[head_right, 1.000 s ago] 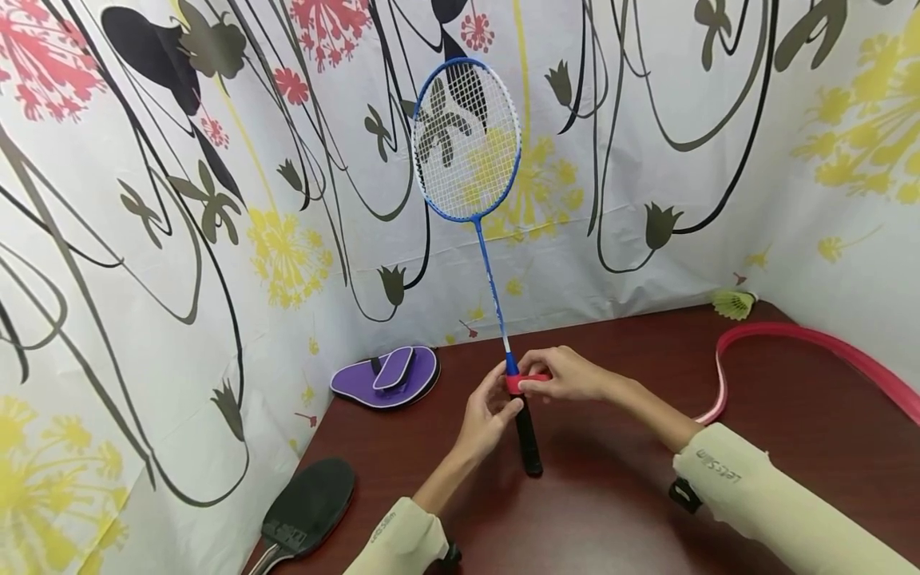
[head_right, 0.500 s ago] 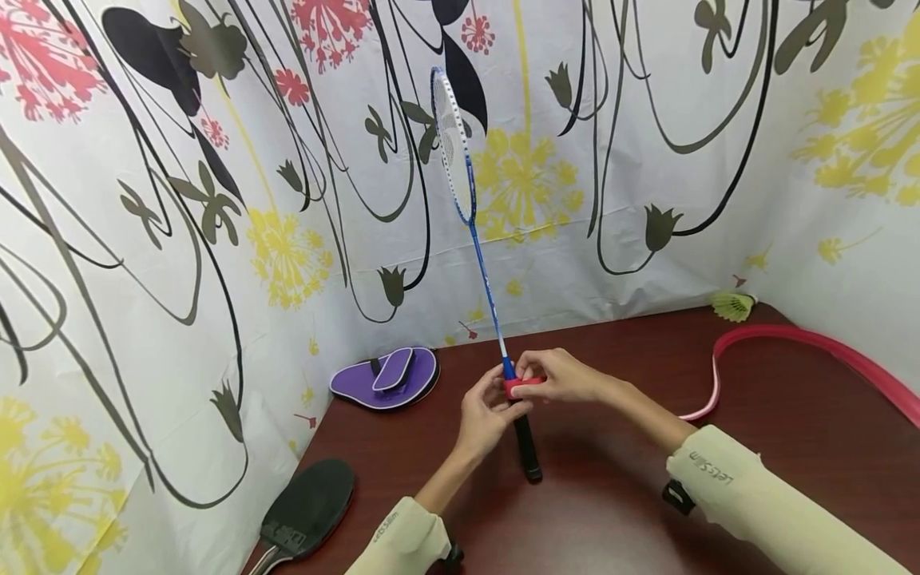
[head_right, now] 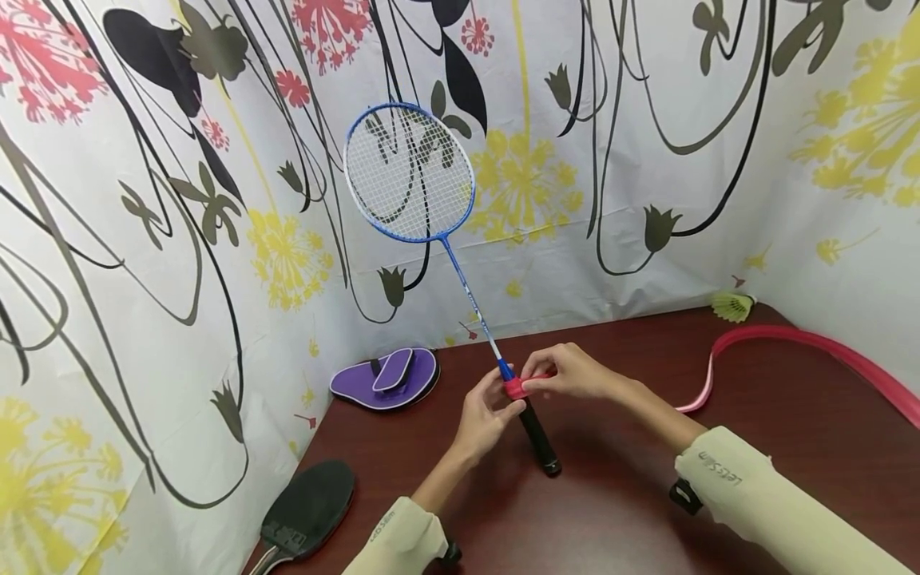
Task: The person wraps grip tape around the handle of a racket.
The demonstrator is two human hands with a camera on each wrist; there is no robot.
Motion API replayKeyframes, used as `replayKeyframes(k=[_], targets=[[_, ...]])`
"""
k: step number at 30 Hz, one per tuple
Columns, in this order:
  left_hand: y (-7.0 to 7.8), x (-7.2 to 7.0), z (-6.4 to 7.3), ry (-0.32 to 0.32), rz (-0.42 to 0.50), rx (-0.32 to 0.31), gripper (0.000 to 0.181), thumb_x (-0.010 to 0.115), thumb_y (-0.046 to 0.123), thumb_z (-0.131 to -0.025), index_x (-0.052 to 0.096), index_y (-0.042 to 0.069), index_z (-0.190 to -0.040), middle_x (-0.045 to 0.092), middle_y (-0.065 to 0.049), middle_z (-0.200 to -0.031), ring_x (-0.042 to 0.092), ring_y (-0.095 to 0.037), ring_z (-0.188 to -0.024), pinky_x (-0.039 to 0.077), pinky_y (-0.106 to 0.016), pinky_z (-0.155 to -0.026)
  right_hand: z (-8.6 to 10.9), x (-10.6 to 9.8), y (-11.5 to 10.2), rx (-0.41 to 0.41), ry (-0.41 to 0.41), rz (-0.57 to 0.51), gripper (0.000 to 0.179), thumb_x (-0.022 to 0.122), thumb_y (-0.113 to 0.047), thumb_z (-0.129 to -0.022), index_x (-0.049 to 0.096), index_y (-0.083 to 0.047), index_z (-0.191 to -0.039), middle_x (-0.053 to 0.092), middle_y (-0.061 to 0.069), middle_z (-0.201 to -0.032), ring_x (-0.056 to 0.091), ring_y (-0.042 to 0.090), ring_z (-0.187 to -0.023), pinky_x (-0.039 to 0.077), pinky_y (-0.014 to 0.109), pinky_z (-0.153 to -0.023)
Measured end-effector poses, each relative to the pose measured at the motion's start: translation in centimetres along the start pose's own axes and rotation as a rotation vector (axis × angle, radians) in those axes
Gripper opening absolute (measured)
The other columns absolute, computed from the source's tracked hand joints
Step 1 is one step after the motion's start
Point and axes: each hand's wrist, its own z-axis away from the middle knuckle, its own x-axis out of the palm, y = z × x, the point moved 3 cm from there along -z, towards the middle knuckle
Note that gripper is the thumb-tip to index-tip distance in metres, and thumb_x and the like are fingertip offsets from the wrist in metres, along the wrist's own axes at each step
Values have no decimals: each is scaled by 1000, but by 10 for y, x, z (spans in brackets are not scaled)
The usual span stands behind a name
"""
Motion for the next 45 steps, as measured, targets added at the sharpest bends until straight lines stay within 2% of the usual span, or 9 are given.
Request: replayKeyframes(k=[3,7,14,22,24,27,31,37,45], targets=[[-2,4,1,-37,37,-20,59,72,-6,-93,54,9,-147,68,-13,-134,67,-21,-122,57,-31,-94,1,-1,2,-2,3,12,8,80,-25,-93,74,-21,-96,73,-11,-73,67,12,-60,53,24,-56],[-4,7,1,-47,102,-50,61,69,-9,-94,52,10,-149,63,-11,-141,64,-21,-126,56,-31,-96,2,0,3,-20,10,32,8,80,-22,-93,75,-19,-99,72,-12,-74,64,11,-60,51,24,-55],[-1,1,-1,31,178,-72,76,73,-15,-88,47,11,-155,68,-18,-126,71,-30,-113,60,-32,-87,-1,3,1,-20,6,66,22,77,-22,-96,74,-10,-115,74,-10,-91,65,6,-78,55,24,-70],[-3,-4,-3,65,21,-48,80,82,-5,-86,47,11,-156,72,-15,-120,71,-25,-108,61,-27,-82,-2,4,-4,-95,7,136,21,76,-19,-97,70,-13,-116,73,-9,-92,64,8,-80,55,26,-72],[-2,-4,-4,52,50,-55,76,79,-5,-87,49,13,-155,70,-15,-122,70,-24,-108,62,-33,-83,-1,5,-4,-113,9,144,21,75,-19,-97,69,-13,-116,72,-9,-92,64,10,-81,55,27,-73],[0,-4,-6,47,139,-83,60,75,1,-94,55,13,-150,66,-15,-123,69,-22,-103,61,-52,-85,0,6,-4,-120,22,149,20,76,-18,-97,68,-14,-115,72,-10,-91,63,12,-79,53,27,-72],[3,-3,-10,109,173,-105,33,73,16,-99,68,10,-131,70,-11,-114,70,-16,-89,56,-67,-81,1,9,-4,-131,69,160,20,80,-17,-93,68,-15,-108,71,-11,-87,63,8,-77,54,26,-69],[4,-5,-15,198,137,-93,18,78,9,-93,74,6,-111,77,-12,-97,72,-13,-78,59,-63,-74,-2,14,-5,-95,111,121,25,87,-28,-86,69,-16,-100,69,-13,-80,63,4,-72,54,24,-65],[7,-12,-18,146,146,-85,20,74,6,-96,74,7,-116,77,-20,-104,74,-15,-88,63,-45,-74,2,2,4,-39,95,99,14,86,-21,-87,72,-19,-91,71,-12,-78,61,4,-60,54,25,-52]])
